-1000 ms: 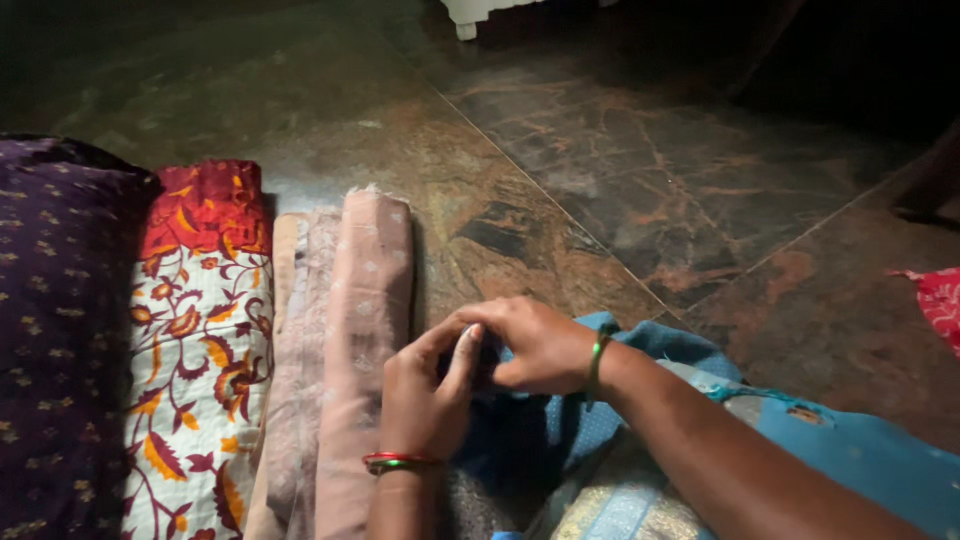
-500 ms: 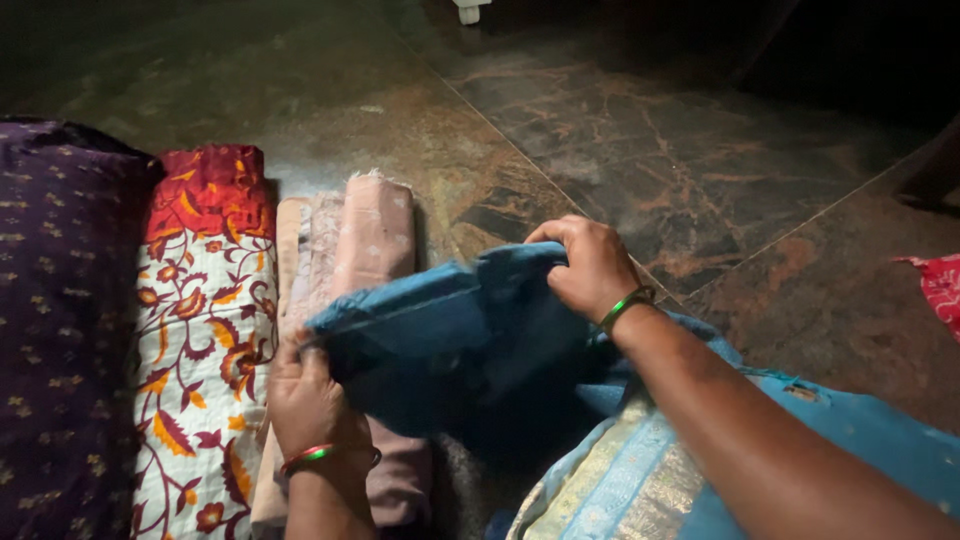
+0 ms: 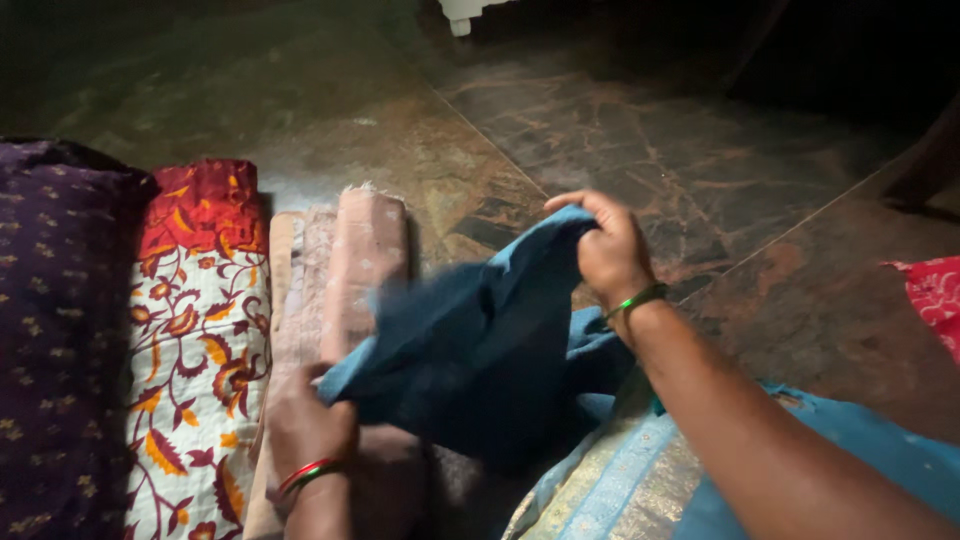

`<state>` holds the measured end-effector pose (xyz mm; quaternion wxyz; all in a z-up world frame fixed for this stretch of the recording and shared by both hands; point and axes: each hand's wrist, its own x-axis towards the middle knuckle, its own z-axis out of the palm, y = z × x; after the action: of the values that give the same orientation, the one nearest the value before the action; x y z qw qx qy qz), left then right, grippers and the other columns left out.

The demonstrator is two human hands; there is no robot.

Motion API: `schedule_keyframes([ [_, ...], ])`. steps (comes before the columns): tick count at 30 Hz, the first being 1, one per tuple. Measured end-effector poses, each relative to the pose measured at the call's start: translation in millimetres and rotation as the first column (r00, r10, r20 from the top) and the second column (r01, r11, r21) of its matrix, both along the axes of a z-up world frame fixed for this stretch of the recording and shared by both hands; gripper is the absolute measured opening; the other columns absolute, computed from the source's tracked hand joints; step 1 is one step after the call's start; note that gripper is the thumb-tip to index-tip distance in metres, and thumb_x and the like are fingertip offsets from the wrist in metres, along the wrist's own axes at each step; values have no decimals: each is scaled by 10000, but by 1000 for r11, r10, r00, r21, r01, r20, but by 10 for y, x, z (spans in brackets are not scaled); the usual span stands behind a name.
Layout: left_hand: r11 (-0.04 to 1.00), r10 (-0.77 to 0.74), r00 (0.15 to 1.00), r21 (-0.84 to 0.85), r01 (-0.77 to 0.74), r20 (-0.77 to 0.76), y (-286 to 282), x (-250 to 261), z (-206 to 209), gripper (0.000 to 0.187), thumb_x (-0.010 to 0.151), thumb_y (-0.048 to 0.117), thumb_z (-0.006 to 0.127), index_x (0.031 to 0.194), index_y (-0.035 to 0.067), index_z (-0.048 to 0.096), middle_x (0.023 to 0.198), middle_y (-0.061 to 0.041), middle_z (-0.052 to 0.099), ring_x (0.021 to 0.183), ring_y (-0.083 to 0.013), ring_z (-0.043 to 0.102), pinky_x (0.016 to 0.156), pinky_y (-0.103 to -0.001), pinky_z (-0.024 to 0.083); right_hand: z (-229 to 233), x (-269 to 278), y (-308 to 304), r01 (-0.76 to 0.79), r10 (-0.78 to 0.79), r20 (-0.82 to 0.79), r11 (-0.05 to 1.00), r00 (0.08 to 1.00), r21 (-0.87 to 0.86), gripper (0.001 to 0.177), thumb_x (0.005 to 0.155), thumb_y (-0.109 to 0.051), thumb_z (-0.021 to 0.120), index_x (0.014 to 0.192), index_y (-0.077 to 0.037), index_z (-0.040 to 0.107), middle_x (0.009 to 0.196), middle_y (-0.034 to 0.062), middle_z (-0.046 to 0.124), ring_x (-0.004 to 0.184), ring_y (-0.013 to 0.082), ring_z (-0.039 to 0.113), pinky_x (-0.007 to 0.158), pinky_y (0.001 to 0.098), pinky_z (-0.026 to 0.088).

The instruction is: The person stuffs a pillow into a blue pillowcase by hand, smoothing the fabric over the pillow and tucking in the edges.

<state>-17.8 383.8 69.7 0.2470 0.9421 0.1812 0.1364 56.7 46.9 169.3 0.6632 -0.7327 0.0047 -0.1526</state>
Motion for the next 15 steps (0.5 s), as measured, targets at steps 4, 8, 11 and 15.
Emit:
schedule_keyframes([
  [4, 978, 134, 991, -160, -137, -25, 220, 52, -318, 327, 739, 137, 746, 1065, 151, 757, 991, -195, 772, 921, -370, 721, 863, -459, 546, 29, 25, -190, 87, -84, 203, 996, 976, -10, 568, 794, 172, 320, 1094, -73, 736, 953, 41, 731, 862, 132, 692, 820, 268, 582],
  [8, 871, 56, 987, -491, 25, 149, 363, 91, -797, 457, 776, 171, 561, 1205, 153, 719, 1011, -185, 755, 852, -290, 726, 781, -419, 560, -83, 91, -291, 237, -170, 297, 950, 940, -205, 533, 817, 162, 372, 1075, -94, 762, 955, 22, 771, 877, 125, 723, 815, 265, 579],
  [11, 857, 33, 982, -511, 67, 185, 463, -71, -837, 422, 792, 172, 590, 1196, 151, 711, 996, -167, 746, 837, -273, 718, 754, -408, 556, -115, 152, -400, 57, -10, 195, 971, 981, -232, 458, 800, 162, 439, 1019, -71, 767, 958, 38, 783, 887, 143, 721, 806, 271, 568],
  [15, 819, 86, 966, -569, 70, 243, 480, -182, -296, 377, 814, 174, 630, 1183, 150, 702, 976, -144, 735, 816, -251, 706, 718, -393, 551, -116, 15, -413, -135, 154, -266, 987, 952, 87, 480, 863, 152, 418, 1045, -98, 785, 946, 58, 766, 772, 183, 660, 636, 327, 497],
])
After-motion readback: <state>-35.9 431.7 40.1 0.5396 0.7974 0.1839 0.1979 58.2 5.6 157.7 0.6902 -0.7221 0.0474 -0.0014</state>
